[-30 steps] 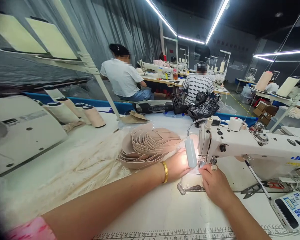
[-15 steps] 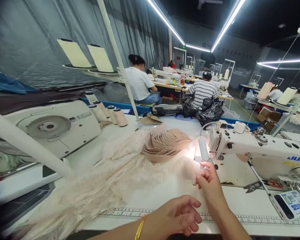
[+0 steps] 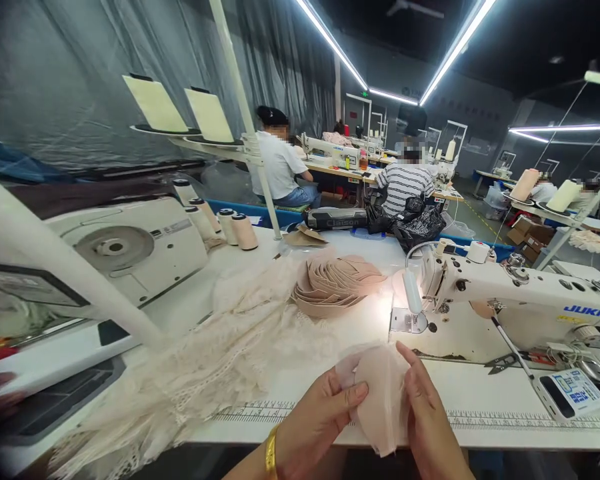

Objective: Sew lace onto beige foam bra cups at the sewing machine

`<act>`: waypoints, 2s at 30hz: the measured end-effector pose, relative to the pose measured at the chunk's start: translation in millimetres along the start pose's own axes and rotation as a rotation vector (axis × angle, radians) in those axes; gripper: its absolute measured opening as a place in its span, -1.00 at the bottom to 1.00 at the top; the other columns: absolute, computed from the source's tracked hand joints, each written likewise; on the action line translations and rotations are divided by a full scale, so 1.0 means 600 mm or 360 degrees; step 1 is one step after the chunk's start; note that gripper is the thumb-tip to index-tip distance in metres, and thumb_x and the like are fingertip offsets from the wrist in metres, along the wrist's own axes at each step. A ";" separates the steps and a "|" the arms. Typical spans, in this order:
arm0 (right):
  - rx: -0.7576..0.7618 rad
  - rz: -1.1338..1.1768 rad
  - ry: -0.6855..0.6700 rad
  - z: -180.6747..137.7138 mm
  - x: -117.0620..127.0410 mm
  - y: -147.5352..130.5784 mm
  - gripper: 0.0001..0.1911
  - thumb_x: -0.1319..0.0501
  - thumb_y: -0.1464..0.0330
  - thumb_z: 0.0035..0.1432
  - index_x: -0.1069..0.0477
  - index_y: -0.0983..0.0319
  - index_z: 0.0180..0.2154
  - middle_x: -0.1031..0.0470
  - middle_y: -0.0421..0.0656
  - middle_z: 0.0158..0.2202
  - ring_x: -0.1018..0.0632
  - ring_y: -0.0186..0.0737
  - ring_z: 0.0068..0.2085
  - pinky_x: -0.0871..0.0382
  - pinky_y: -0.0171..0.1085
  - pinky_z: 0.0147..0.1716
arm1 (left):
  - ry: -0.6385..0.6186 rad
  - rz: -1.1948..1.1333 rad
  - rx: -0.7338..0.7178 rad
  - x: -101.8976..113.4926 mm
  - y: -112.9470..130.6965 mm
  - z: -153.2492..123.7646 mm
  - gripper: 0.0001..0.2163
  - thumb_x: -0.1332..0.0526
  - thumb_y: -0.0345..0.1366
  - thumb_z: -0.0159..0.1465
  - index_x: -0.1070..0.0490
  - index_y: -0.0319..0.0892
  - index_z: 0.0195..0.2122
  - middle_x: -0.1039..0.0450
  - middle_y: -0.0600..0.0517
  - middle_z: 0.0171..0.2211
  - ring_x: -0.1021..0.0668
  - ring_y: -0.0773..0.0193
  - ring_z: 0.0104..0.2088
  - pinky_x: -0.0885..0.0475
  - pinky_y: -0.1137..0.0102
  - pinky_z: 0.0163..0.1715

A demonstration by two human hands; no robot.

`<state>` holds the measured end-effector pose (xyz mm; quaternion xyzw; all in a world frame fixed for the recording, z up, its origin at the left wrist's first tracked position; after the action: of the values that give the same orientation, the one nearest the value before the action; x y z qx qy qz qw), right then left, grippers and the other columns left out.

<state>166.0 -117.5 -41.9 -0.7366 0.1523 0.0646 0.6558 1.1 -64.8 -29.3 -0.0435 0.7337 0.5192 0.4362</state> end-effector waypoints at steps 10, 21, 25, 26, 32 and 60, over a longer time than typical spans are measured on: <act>0.0182 0.0126 0.0262 -0.005 -0.026 0.040 -0.01 -0.57 0.06 -0.02 -0.23 0.10 0.34 -0.65 -0.07 -0.07 -0.63 0.03 -0.05 -0.48 -0.09 0.01 | 0.0703 -0.0134 -0.0087 0.005 0.002 0.014 -0.51 -0.65 -0.05 -0.15 -0.62 -0.23 -0.28 -0.65 -0.07 -0.28 -0.60 0.20 -0.26 -0.47 0.40 -0.27; 0.0167 0.0197 0.0358 0.002 -0.017 0.051 0.02 -0.56 0.04 -0.02 -0.17 0.11 0.35 -0.66 -0.03 -0.04 -0.62 0.02 -0.05 -0.48 -0.11 -0.04 | 0.0588 -0.0158 -0.0169 -0.022 -0.002 0.023 -0.52 -0.62 -0.03 -0.09 -0.56 -0.24 -0.29 -0.65 -0.10 -0.25 -0.64 0.09 -0.17 -0.49 0.34 -0.19; 0.0160 0.0214 0.0374 0.001 -0.019 0.049 0.02 -0.56 0.05 -0.02 -0.16 0.12 0.35 -0.67 -0.03 -0.06 -0.62 0.00 -0.08 -0.49 -0.13 -0.08 | 0.0664 -0.0233 -0.0147 -0.026 -0.007 0.024 -0.52 -0.64 -0.05 -0.14 -0.52 -0.22 -0.35 -0.64 -0.07 -0.29 -0.64 0.08 -0.16 -0.49 0.35 -0.20; 0.0166 0.0207 0.0387 0.001 -0.019 0.048 0.01 -0.56 0.05 -0.02 -0.16 0.13 0.34 -0.67 -0.03 -0.06 -0.62 0.00 -0.09 -0.49 -0.14 -0.10 | 0.0685 -0.0252 -0.0146 -0.028 -0.007 0.024 -0.53 -0.64 -0.06 -0.15 -0.52 -0.22 -0.36 -0.64 -0.06 -0.30 -0.64 0.08 -0.16 -0.49 0.35 -0.21; 0.0201 0.0189 0.0435 0.002 -0.017 0.044 0.01 -0.57 0.06 -0.04 -0.18 0.13 0.33 -0.65 -0.02 -0.02 -0.63 0.02 -0.06 -0.52 -0.14 -0.07 | 0.0487 -0.0177 -0.0148 -0.042 0.001 0.025 -0.57 -0.60 -0.06 -0.03 -0.59 -0.24 -0.27 -0.66 -0.12 -0.20 -0.64 0.06 -0.13 -0.48 0.37 -0.21; 0.0445 -0.0549 -0.0077 0.012 0.081 0.020 -0.30 -0.40 0.19 0.22 -0.27 0.01 0.34 -0.59 -0.18 -0.27 -0.58 -0.12 -0.28 -0.46 -0.19 -0.22 | -0.0195 0.0397 0.0125 -0.041 0.077 0.038 -0.61 -0.56 -0.06 0.02 -0.68 -0.16 -0.19 -0.65 -0.12 -0.25 -0.64 -0.01 -0.24 -0.52 0.21 -0.16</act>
<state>209.0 -118.1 -68.3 -0.6519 0.0157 -0.0527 0.7563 6.0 -34.7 19.2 0.0970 0.7251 0.5420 0.4137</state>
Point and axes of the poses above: each hand's wrist, its own z-axis towards the middle knuckle, its own x-axis out of the back of the hand, y = z × x, the point moved 1 cm from there along z, towards the middle knuckle
